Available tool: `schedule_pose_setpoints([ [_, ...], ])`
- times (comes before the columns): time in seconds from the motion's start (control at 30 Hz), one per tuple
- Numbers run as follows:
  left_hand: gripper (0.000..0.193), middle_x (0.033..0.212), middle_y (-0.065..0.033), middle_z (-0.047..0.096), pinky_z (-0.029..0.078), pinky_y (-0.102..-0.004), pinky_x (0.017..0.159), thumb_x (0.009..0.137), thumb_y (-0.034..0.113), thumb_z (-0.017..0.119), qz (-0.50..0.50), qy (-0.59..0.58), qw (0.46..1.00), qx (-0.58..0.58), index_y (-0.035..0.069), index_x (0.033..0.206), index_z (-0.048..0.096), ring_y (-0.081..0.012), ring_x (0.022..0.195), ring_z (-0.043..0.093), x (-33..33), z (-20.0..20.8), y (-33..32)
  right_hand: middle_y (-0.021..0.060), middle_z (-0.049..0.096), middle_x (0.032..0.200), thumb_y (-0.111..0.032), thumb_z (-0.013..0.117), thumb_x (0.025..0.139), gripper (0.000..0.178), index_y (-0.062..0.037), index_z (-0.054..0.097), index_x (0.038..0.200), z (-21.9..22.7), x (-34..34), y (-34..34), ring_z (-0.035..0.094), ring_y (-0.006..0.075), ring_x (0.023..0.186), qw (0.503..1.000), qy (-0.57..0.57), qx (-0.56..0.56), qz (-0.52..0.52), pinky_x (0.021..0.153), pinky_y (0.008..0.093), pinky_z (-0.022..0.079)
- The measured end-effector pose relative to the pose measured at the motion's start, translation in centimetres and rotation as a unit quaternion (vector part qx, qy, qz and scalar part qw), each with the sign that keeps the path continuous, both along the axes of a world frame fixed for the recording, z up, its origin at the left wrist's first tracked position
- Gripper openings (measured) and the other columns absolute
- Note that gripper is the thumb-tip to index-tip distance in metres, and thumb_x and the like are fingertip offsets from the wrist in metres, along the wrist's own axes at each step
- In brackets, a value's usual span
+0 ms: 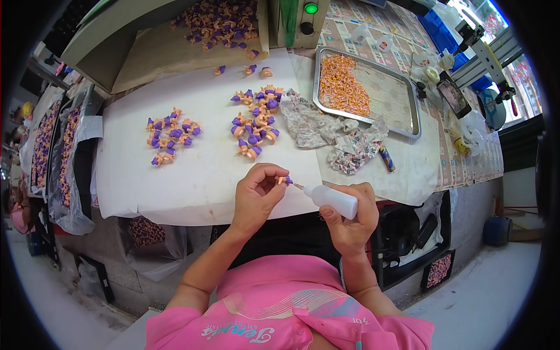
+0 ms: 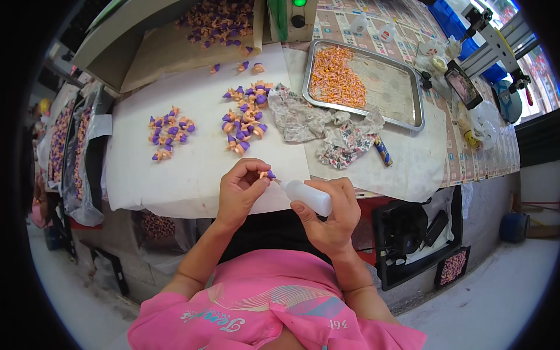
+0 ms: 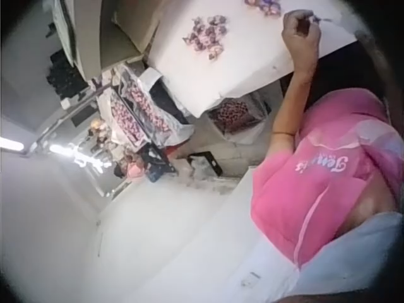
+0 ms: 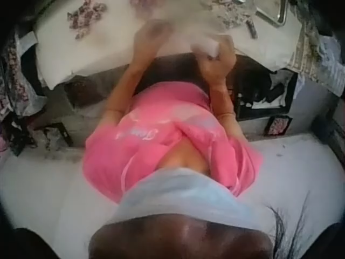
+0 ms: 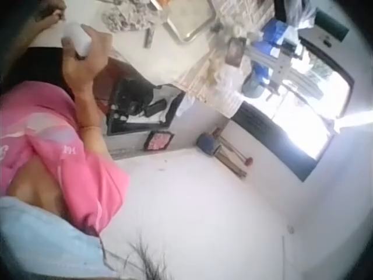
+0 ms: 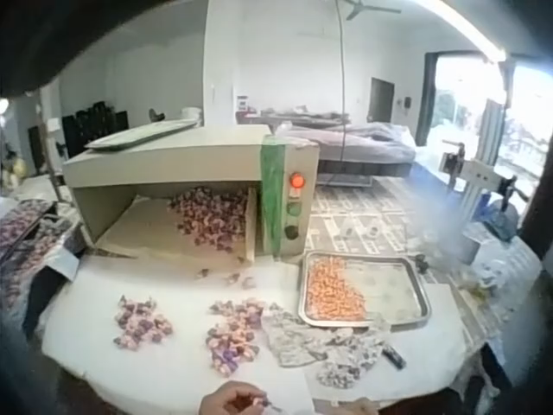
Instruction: Applying glue and attaching small orange pieces to flower-shaped toy components at a factory workstation.
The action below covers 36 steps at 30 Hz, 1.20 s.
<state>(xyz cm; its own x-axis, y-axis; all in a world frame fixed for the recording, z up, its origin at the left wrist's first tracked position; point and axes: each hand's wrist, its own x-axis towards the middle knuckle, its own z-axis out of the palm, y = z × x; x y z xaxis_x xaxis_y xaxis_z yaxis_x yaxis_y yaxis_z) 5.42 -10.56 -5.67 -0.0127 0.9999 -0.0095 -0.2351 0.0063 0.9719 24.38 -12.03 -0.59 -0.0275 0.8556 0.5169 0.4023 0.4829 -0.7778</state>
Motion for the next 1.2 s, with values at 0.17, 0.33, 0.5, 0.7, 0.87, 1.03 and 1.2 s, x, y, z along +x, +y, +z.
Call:
schedule_pose_setpoints([
  [0.17, 0.023, 0.103, -0.0031, 0.057, 0.047, -0.0220, 0.082, 0.083, -0.009, 0.063, 0.006, 0.009, 1.000, 0.004, -0.002, 0.105, 0.061, -0.0080, 0.089, 0.058, -0.1, -0.4, 0.2, 0.0101, 0.063, 0.084, -0.019, 0.083, 0.074, 0.036, -0.0011, 0.066, 0.100, -0.7, -0.3, 0.3, 0.056, 0.0207, 0.073, 1.000, -0.007, 0.000, 0.000, 0.063, 0.0294, 0.046],
  [0.33, 0.022, 0.099, -0.0023, 0.058, 0.047, -0.0222, 0.082, 0.084, -0.009, 0.063, 0.003, -0.011, 1.000, -0.023, -0.002, 0.105, 0.061, -0.0078, 0.089, 0.058, -0.2, -0.5, 0.1, 0.0102, 0.063, 0.084, -0.017, 0.084, 0.074, 0.036, -0.0012, 0.066, 0.101, -0.8, -0.5, 0.3, 0.056, 0.0205, 0.073, 1.000, -0.006, -0.009, 0.004, 0.062, 0.0289, 0.046],
  [0.5, 0.022, 0.098, -0.0022, 0.059, 0.047, -0.0221, 0.082, 0.084, -0.009, 0.063, 0.001, -0.013, 1.000, -0.019, -0.002, 0.104, 0.060, -0.0078, 0.090, 0.058, -0.1, -0.4, 0.2, 0.0070, 0.060, 0.086, -0.028, 0.081, 0.078, 0.039, -0.0013, 0.068, 0.104, -1.0, -0.6, 0.2, 0.054, 0.0163, 0.074, 1.000, -0.002, -0.014, -0.004, 0.064, 0.0264, 0.043],
  [0.7, 0.022, 0.099, -0.0023, 0.058, 0.047, -0.0222, 0.083, 0.084, -0.009, 0.063, 0.001, -0.008, 1.000, -0.017, -0.002, 0.104, 0.060, -0.0079, 0.090, 0.058, -0.1, -0.6, 0.2, 0.0071, 0.060, 0.085, -0.027, 0.081, 0.077, 0.040, -0.0012, 0.068, 0.104, -1.2, -0.6, 0.2, 0.054, 0.0163, 0.074, 1.000, 0.002, -0.021, -0.007, 0.063, 0.0261, 0.043],
  [0.87, 0.022, 0.100, -0.0023, 0.058, 0.047, -0.0222, 0.082, 0.084, -0.009, 0.063, -0.003, -0.008, 1.000, -0.015, -0.001, 0.104, 0.060, -0.0079, 0.090, 0.058, -0.1, -0.7, 0.2, 0.0070, 0.061, 0.085, -0.026, 0.081, 0.077, 0.039, -0.0007, 0.067, 0.104, -1.3, -0.5, 0.3, 0.053, 0.0161, 0.074, 1.000, -0.002, -0.017, -0.001, 0.063, 0.0262, 0.043],
  [1.03, 0.022, 0.100, -0.0022, 0.058, 0.047, -0.0221, 0.082, 0.084, -0.009, 0.063, -0.004, -0.002, 1.000, -0.010, -0.001, 0.104, 0.061, -0.0079, 0.090, 0.058, 0.1, -0.6, 0.4, 0.0066, 0.062, 0.085, -0.025, 0.081, 0.077, 0.038, -0.0005, 0.067, 0.103, -1.4, -0.2, 0.4, 0.053, 0.0163, 0.074, 1.000, -0.009, -0.021, -0.001, 0.064, 0.0267, 0.043],
  [1.2, 0.022, 0.101, -0.0023, 0.058, 0.047, -0.0221, 0.081, 0.083, -0.010, 0.063, -0.005, 0.003, 1.000, -0.009, -0.001, 0.103, 0.061, -0.0081, 0.090, 0.058, 0.3, -0.6, 0.5, 0.0064, 0.063, 0.085, -0.024, 0.081, 0.078, 0.037, -0.0008, 0.068, 0.102, -1.1, 0.2, 0.4, 0.053, 0.0164, 0.075, 1.000, -0.010, -0.016, -0.005, 0.064, 0.0266, 0.043],
])
